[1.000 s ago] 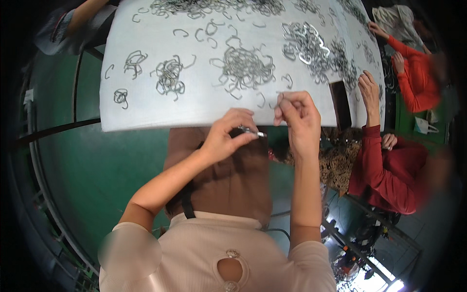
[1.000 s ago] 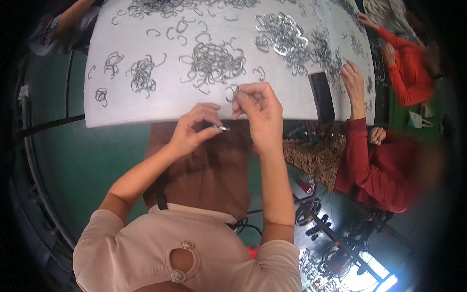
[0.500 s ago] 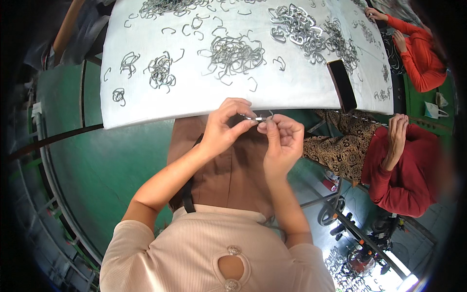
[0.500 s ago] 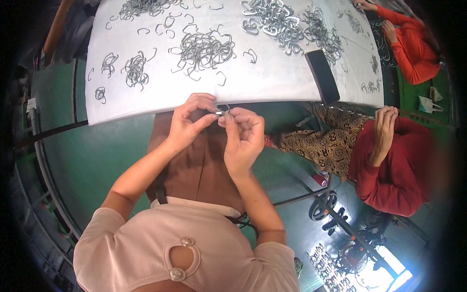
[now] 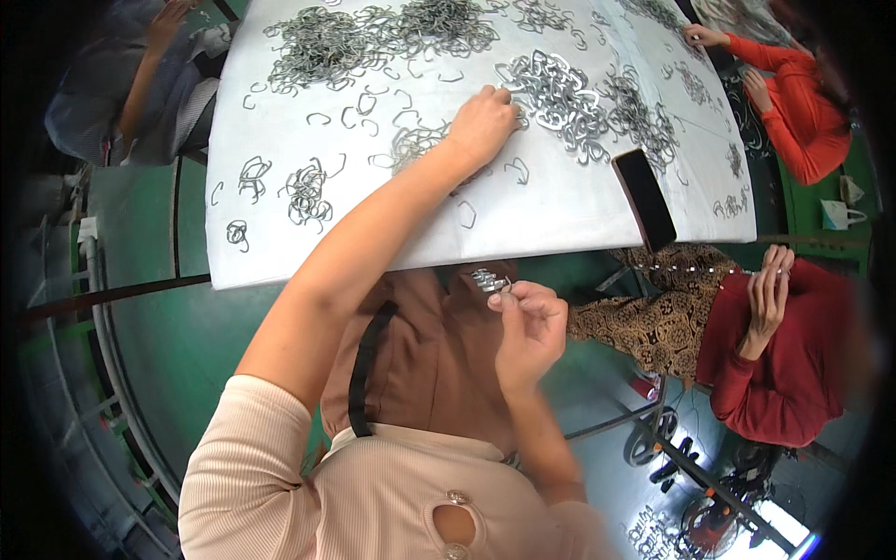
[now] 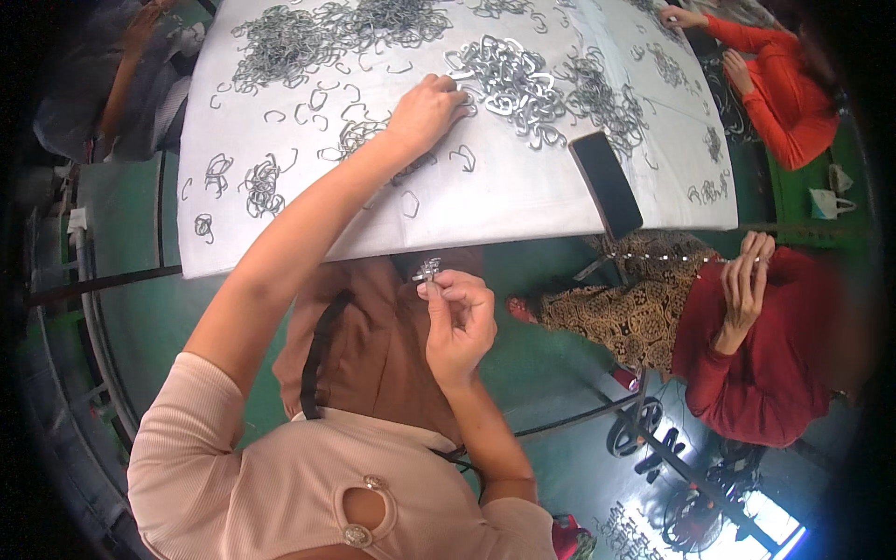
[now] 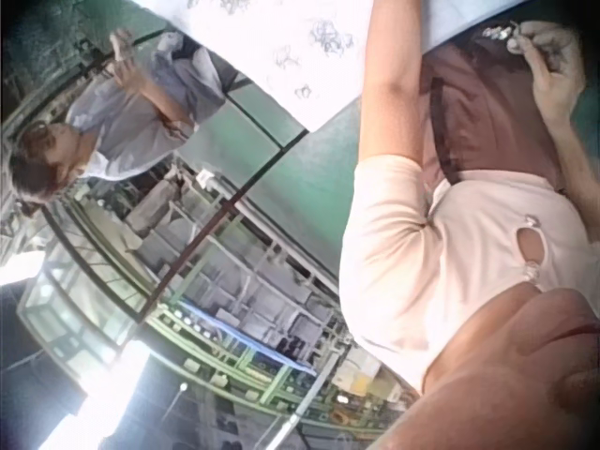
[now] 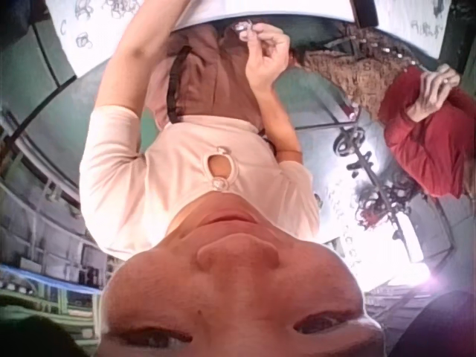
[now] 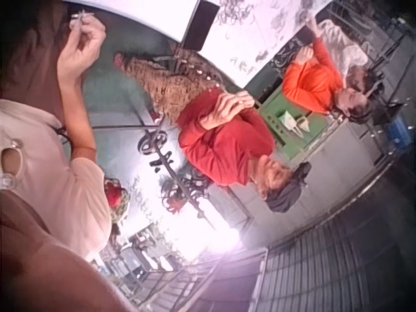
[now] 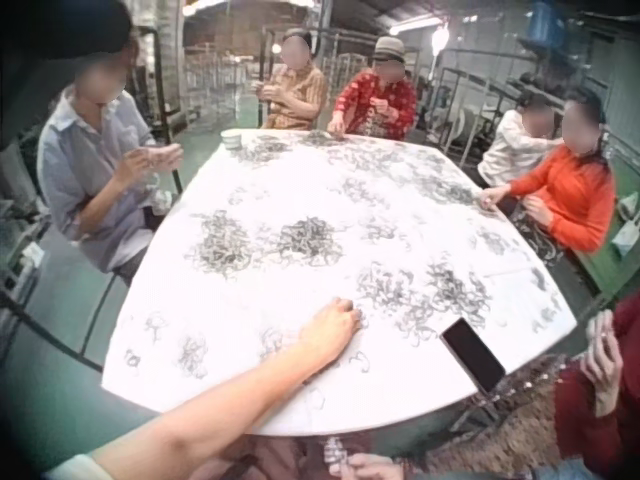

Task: The person picks small metal hooks and S-shaped clips from a table and links them together by hand to form a chain. The person repeatedly picks up components, connects them, and places the growing chain onto a nearby metal rack.

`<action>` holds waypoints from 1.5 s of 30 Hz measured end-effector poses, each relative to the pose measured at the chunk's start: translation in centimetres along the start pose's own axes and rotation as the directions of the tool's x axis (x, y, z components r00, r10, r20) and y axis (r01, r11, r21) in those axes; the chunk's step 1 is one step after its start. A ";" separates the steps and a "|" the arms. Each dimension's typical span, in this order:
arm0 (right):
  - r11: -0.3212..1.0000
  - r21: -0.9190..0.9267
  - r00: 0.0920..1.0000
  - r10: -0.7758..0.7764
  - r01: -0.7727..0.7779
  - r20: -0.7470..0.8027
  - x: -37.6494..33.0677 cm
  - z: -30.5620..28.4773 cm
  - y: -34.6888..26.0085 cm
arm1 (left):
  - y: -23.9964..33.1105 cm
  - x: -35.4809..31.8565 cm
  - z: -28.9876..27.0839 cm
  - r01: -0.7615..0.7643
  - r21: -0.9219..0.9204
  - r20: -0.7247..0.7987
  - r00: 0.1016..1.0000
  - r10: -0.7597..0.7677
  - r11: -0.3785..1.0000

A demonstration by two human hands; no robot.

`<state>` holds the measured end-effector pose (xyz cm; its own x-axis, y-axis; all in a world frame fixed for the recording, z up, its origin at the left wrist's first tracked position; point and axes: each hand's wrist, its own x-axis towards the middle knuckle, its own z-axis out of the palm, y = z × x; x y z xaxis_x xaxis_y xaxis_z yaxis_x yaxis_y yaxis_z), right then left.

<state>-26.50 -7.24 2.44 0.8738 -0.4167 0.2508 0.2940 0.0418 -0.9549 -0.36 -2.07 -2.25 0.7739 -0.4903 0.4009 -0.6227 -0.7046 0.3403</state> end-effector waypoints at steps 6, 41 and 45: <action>1.000 -0.007 0.999 0.018 -0.018 0.050 0.2 0.4 0.3 | -0.3 -0.5 -0.9 0.045 0.090 0.067 0.996 -0.051 0.995; 0.751 -0.494 0.707 0.053 0.438 0.706 17.0 11.0 6.8 | 2.6 -20.0 -9.3 0.116 -0.890 0.057 0.988 -0.147 0.440; 0.584 -0.579 0.581 0.213 0.570 0.786 21.4 17.1 9.9 | 2.4 -20.2 -9.5 0.114 -0.893 0.051 0.987 -0.154 0.435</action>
<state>1.74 -0.27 1.05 0.8744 0.4806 0.0673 0.4450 -0.7386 -0.5064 -18.59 10.97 -1.48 0.8653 -0.4017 0.2999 -0.2860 0.0957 0.9534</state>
